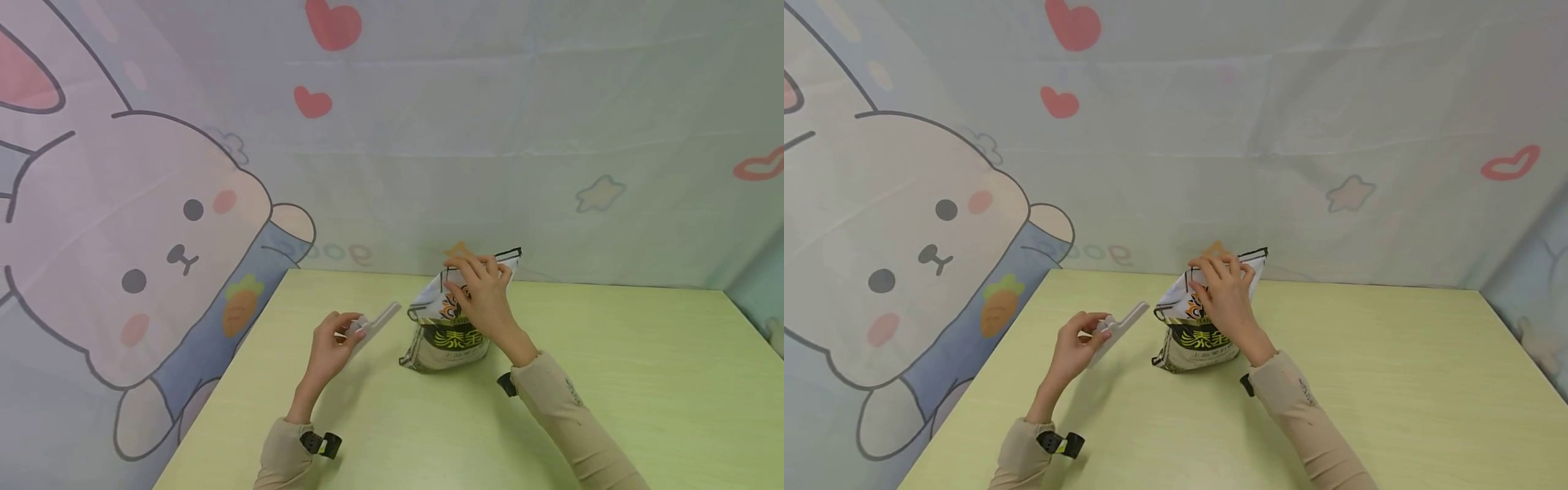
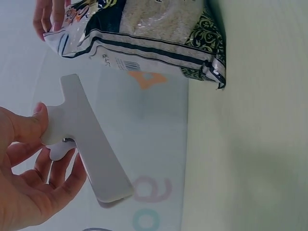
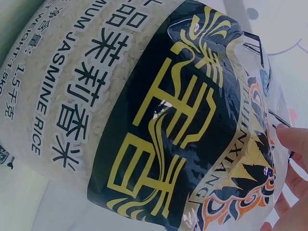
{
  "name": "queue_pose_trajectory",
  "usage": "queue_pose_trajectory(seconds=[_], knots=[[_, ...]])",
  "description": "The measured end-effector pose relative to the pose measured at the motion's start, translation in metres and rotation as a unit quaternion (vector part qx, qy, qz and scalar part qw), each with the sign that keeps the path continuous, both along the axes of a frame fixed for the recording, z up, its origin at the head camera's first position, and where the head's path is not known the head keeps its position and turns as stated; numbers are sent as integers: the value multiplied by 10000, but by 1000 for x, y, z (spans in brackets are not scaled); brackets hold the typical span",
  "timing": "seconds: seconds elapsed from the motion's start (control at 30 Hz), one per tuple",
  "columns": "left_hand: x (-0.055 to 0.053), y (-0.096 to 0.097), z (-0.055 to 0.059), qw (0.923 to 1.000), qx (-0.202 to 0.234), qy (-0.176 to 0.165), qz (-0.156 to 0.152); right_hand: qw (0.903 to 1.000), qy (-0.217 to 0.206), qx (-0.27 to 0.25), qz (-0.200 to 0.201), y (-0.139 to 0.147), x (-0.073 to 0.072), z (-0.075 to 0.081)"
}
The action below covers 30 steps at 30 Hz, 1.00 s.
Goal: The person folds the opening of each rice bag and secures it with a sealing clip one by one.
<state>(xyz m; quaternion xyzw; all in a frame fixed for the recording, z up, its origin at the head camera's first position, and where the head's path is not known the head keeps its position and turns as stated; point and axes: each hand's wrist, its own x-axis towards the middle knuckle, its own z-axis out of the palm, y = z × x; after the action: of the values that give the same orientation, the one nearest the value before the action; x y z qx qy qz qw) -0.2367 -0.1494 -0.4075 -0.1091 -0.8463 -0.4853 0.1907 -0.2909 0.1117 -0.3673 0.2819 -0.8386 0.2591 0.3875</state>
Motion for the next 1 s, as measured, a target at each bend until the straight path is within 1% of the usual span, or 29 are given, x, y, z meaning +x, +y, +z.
queue_pose_trajectory(seconds=[0.07,0.13,0.37,0.4,0.63,0.83,1.0], knots=[[1,2,3,10000,62,51,47,10000,26,-11,3,0,0,0],[-4,0,-3,9997,124,197,64,10000,52,-18,14,0,0,0],[-2,5,4,9982,375,375,264,10000,54,-12,29,1,-1,-1],[-1,7,6,9980,408,395,284,10000,51,-12,28,1,-1,-1],[18,21,31,9965,471,615,327,10000,51,-4,27,1,-1,-2],[20,24,35,9957,526,665,385,10000,69,15,25,1,-1,-2],[21,25,35,9957,599,566,415,10000,83,11,46,1,0,-2]])
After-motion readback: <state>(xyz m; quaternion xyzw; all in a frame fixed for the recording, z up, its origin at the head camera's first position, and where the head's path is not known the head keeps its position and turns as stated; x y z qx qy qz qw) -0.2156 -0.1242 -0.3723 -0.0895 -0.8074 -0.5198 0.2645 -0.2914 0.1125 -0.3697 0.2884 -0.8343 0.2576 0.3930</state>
